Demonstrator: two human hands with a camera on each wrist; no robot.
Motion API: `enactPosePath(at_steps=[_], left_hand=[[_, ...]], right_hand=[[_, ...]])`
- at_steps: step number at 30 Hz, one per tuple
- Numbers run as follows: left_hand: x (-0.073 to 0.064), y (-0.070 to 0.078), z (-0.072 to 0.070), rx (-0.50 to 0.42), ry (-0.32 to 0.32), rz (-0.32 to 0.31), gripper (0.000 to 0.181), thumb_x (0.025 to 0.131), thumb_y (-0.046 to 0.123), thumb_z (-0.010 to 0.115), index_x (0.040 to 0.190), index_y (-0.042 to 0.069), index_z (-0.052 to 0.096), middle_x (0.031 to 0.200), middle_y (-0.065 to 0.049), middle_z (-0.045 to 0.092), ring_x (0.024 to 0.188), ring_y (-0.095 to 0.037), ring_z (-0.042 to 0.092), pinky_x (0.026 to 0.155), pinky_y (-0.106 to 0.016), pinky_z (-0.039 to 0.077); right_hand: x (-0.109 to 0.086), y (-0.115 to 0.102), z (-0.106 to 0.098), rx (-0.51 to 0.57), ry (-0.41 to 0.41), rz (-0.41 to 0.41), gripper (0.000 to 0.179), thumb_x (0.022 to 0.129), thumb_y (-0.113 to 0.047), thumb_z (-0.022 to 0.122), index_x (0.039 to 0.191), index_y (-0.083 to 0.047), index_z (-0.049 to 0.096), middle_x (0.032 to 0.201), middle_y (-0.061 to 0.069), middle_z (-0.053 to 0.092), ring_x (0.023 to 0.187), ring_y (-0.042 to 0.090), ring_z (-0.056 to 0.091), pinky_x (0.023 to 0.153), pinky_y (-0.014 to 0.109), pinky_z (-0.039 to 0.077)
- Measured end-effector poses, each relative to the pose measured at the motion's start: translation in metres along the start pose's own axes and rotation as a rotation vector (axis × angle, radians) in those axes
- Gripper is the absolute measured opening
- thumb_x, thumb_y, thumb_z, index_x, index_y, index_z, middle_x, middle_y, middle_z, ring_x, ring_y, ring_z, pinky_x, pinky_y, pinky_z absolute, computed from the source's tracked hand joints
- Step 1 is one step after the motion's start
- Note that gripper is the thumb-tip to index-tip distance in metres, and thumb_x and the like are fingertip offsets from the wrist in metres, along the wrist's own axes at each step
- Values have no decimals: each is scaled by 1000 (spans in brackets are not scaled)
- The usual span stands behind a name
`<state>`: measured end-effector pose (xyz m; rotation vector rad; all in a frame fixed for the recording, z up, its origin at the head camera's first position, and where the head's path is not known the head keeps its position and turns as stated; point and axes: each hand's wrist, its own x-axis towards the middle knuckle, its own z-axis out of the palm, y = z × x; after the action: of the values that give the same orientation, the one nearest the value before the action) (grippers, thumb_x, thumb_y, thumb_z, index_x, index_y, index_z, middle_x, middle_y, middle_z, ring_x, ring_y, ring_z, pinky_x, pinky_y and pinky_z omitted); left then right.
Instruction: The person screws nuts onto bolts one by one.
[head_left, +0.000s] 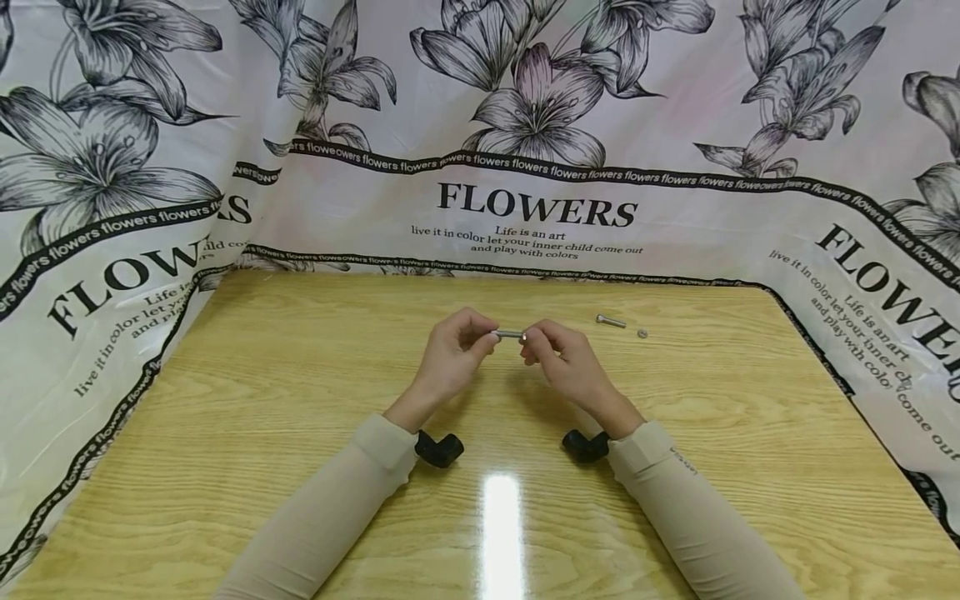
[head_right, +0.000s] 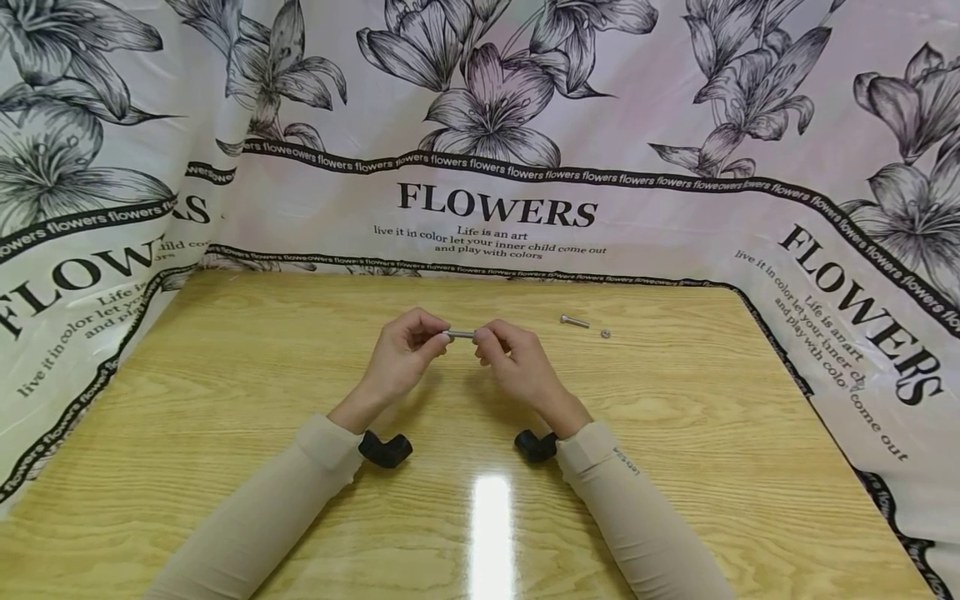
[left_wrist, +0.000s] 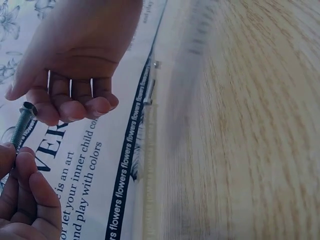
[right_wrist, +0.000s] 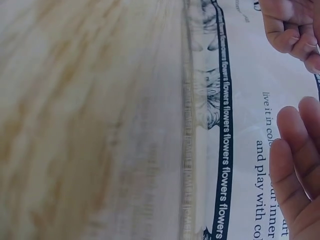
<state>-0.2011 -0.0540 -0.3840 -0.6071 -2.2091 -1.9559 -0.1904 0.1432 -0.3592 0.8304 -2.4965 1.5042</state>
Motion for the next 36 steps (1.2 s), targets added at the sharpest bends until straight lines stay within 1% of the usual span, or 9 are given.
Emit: enactPosePath(at_steps=[6, 12, 17, 23, 24, 28, 31, 33, 36], left_hand=[[0, 0, -1, 20, -2, 8, 10, 93, 4, 61, 102, 3, 63, 94, -12, 67, 82, -30, 63, 70, -32, 53], [0, 0, -2, 19, -3, 16, 9, 93, 4, 61, 102, 3, 63, 93, -10, 67, 83, -34, 63, 70, -31, 53], [0, -1, -1, 19, -5, 19, 10, 93, 3, 61, 102, 2, 63, 94, -12, 67, 81, -28, 63, 69, -32, 53], [0, 0, 0, 10, -4, 17, 11, 92, 3, 61, 103, -1, 62, 93, -10, 67, 82, -31, 63, 70, -32, 53], [-1, 4, 0, 10, -7, 9, 12, 92, 2, 61, 104, -3, 62, 94, -12, 67, 82, -33, 63, 71, -33, 53], [-1, 3, 1, 15, -13, 17, 12, 93, 3, 61, 104, -1, 62, 96, -16, 66, 83, -33, 63, 71, -34, 54], [-1, -2, 1, 16, -11, 30, 11, 93, 4, 61, 103, 1, 63, 96, -16, 67, 83, -34, 64, 70, -33, 54], [-1, -1, 0, 17, -4, 29, 10, 93, 4, 61, 103, 1, 63, 95, -15, 67, 82, -33, 64, 70, -32, 54], [-1, 0, 0, 20, 2, 22, 10, 93, 4, 61, 102, 2, 63, 94, -14, 67, 80, -28, 64, 69, -32, 53]], right_hand=[[-1, -1, -2, -5, 0, 2, 15, 99, -8, 52, 108, 1, 59, 89, 16, 63, 77, 32, 63, 68, 38, 52], [1, -1, 0, -9, 4, -56, 34, 91, -2, 62, 121, 2, 48, 92, 14, 62, 76, 26, 62, 69, 33, 51], [1, 7, 2, -10, 21, -120, 24, 90, 4, 61, 113, 5, 53, 88, 16, 64, 72, 26, 62, 66, 36, 52], [3, 36, 6, -14, 36, -73, 10, 97, -9, 57, 105, -6, 62, 86, 8, 65, 73, 19, 62, 66, 36, 52], [3, 38, 6, -13, 36, -66, 10, 98, -12, 56, 103, -8, 63, 86, 7, 65, 73, 18, 62, 66, 35, 52], [1, 15, 3, -17, 26, -29, 15, 100, -11, 51, 100, -4, 64, 87, 13, 65, 76, 26, 64, 68, 33, 53], [0, -3, 1, -21, 13, -4, 17, 100, -7, 49, 106, 3, 61, 89, 19, 64, 77, 33, 63, 67, 34, 52], [-1, -3, 0, -13, 12, -4, 19, 99, -7, 51, 113, 4, 57, 92, 19, 63, 77, 32, 63, 67, 36, 52], [-1, -1, 0, -4, 17, -33, 30, 94, -4, 58, 122, 4, 50, 96, 18, 61, 78, 29, 62, 69, 36, 52]])
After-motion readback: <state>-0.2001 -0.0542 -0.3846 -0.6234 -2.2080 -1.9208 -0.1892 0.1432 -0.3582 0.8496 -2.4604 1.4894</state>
